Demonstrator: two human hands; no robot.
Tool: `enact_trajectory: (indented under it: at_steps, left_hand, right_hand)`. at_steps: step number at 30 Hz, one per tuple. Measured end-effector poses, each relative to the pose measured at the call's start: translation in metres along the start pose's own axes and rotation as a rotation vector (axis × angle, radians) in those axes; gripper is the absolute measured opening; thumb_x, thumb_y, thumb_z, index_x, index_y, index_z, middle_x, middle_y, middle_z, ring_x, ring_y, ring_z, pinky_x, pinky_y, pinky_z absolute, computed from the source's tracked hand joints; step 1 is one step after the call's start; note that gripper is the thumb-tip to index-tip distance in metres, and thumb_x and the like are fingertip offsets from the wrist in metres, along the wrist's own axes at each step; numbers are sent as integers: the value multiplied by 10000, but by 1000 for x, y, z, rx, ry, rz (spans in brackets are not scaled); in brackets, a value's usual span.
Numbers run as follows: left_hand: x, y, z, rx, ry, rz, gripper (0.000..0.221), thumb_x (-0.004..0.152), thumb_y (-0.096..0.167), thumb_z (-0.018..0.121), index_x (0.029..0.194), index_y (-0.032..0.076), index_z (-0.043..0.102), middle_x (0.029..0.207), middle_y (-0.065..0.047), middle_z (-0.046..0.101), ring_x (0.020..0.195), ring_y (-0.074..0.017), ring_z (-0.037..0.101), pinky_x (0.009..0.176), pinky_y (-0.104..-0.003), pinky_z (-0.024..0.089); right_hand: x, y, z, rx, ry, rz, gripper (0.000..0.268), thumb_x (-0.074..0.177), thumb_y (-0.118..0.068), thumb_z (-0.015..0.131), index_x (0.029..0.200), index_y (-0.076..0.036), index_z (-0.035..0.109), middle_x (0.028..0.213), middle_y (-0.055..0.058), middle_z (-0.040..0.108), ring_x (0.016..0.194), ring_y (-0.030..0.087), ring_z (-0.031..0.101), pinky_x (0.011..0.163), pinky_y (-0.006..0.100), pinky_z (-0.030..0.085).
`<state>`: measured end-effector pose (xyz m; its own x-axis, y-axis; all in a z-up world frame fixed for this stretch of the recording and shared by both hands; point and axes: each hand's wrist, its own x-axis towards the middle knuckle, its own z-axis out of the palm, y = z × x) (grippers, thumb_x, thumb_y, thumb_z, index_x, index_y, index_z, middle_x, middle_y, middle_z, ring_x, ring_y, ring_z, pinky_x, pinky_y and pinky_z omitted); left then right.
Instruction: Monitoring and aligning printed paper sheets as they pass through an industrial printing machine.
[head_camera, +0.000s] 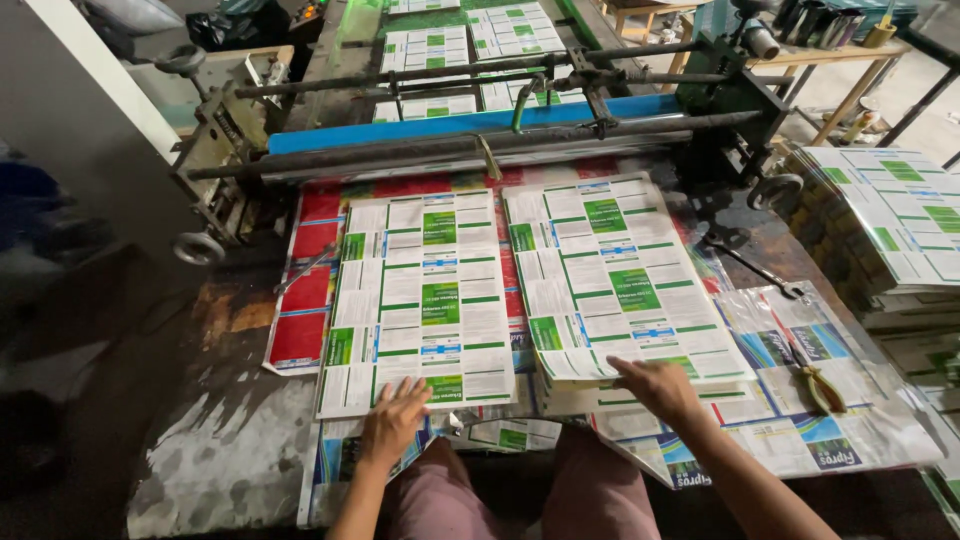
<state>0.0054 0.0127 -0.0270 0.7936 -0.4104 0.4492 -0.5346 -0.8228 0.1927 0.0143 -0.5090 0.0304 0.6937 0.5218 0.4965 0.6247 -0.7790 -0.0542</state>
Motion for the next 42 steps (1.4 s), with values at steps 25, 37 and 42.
enact_trajectory:
  at_steps: [25,37,42]
  left_hand:
    - [0,12,-15,-193,149,-12,262,933,200,692,1150,75,766,1274,-137,724,1257,-372,648,1122,-594,435]
    - [13,0,-12,-96,119,-41,221,935,-65,650,841,130,692,832,-142,775,982,-341,787,714,-310,755]
    - [46,15,-55,-282,-159,-455,118,913,222,705,894,193,818,1087,-111,786,1128,-240,732,649,-261,529]
  right_hand:
    - [75,-1,45,-80,73,235,448,861,-1,496,1181,-165,761,1217,21,761,1105,255,708,740,434,590]
    - [98,39,85,-120,-85,463,669,911,-196,481,1573,-192,388,1586,138,443,1470,497,336,1208,647,223]
    - [105,23,65,-73,-26,491,612,959,-231,489,1558,-124,426,1544,170,499,1441,492,395,1185,636,277]
